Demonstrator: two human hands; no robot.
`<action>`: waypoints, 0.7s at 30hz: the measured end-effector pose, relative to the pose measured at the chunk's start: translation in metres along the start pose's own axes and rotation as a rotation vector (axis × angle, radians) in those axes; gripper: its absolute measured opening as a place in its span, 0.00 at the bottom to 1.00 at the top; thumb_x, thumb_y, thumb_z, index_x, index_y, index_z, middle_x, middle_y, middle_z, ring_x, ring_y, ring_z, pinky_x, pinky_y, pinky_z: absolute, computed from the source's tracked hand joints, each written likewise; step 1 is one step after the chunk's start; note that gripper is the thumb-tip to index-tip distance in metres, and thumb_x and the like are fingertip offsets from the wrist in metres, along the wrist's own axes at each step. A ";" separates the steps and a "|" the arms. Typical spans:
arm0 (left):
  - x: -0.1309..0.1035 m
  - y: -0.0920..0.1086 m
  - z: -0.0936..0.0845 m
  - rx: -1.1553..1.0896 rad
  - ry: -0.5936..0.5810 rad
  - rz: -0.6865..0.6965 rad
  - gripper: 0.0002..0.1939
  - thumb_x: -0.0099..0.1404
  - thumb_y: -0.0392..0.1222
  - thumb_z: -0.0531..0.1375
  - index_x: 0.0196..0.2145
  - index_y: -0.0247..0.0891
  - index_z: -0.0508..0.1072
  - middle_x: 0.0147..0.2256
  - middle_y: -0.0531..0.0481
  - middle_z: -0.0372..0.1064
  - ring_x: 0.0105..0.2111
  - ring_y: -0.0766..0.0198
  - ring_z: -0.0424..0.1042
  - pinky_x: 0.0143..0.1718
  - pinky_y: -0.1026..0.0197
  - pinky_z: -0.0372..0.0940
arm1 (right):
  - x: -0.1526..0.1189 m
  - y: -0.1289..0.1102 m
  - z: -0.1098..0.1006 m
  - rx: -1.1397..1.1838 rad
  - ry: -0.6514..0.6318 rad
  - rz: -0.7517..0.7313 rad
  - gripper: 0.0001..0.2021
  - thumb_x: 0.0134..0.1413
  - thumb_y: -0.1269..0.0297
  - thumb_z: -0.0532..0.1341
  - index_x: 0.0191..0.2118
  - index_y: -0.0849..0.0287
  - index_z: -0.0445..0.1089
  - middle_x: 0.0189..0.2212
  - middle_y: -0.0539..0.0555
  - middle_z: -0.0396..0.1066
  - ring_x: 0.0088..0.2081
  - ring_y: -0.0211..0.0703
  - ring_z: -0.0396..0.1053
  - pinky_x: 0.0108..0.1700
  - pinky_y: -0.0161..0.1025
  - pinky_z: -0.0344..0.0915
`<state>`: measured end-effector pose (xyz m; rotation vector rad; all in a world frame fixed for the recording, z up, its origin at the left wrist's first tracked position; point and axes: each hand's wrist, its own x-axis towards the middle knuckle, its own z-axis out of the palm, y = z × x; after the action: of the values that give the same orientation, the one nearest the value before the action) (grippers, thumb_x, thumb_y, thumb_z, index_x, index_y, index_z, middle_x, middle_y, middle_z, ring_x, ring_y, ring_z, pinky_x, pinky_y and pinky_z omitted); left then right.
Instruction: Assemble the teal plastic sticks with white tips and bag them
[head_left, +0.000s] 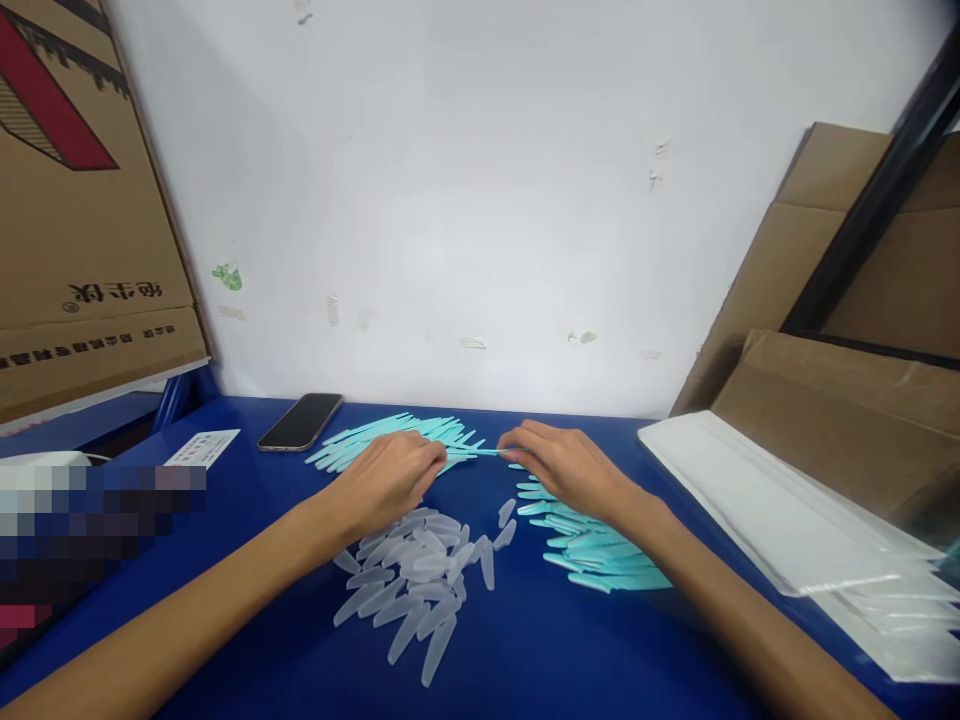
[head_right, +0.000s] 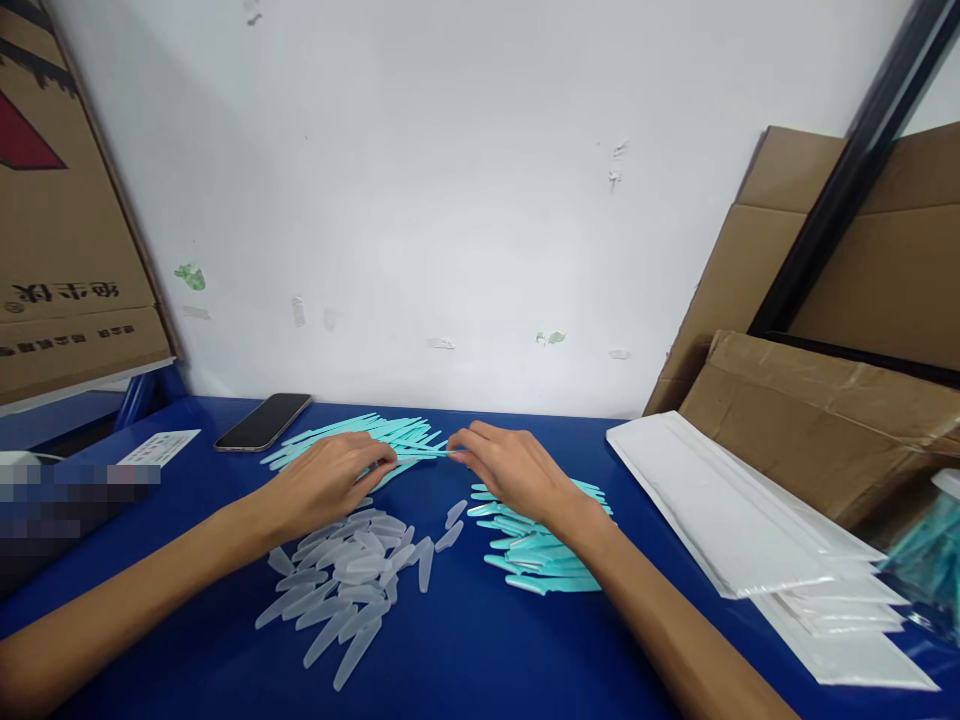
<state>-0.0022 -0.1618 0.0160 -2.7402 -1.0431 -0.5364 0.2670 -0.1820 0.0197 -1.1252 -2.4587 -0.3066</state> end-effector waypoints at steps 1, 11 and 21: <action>0.000 0.000 0.000 -0.014 0.013 -0.003 0.17 0.74 0.41 0.48 0.38 0.36 0.75 0.31 0.45 0.72 0.33 0.59 0.71 0.33 0.60 0.62 | 0.000 -0.002 0.001 -0.010 -0.008 -0.008 0.13 0.71 0.58 0.49 0.49 0.54 0.69 0.38 0.52 0.74 0.33 0.38 0.72 0.32 0.34 0.60; -0.001 -0.001 0.001 -0.038 0.053 0.028 0.17 0.74 0.42 0.48 0.41 0.36 0.76 0.33 0.44 0.74 0.35 0.58 0.72 0.35 0.58 0.65 | 0.000 -0.004 0.000 -0.045 -0.044 0.014 0.14 0.71 0.59 0.48 0.50 0.54 0.69 0.38 0.52 0.74 0.32 0.38 0.71 0.31 0.34 0.58; -0.002 0.010 -0.002 -0.328 0.182 -0.018 0.11 0.73 0.40 0.53 0.41 0.37 0.75 0.36 0.48 0.73 0.36 0.62 0.69 0.35 0.60 0.64 | -0.001 -0.010 0.007 0.059 0.009 -0.048 0.14 0.70 0.60 0.50 0.49 0.56 0.71 0.35 0.53 0.74 0.31 0.38 0.70 0.31 0.34 0.60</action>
<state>0.0028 -0.1707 0.0172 -2.8828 -1.0139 -1.0214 0.2580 -0.1869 0.0127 -1.0393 -2.4728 -0.2517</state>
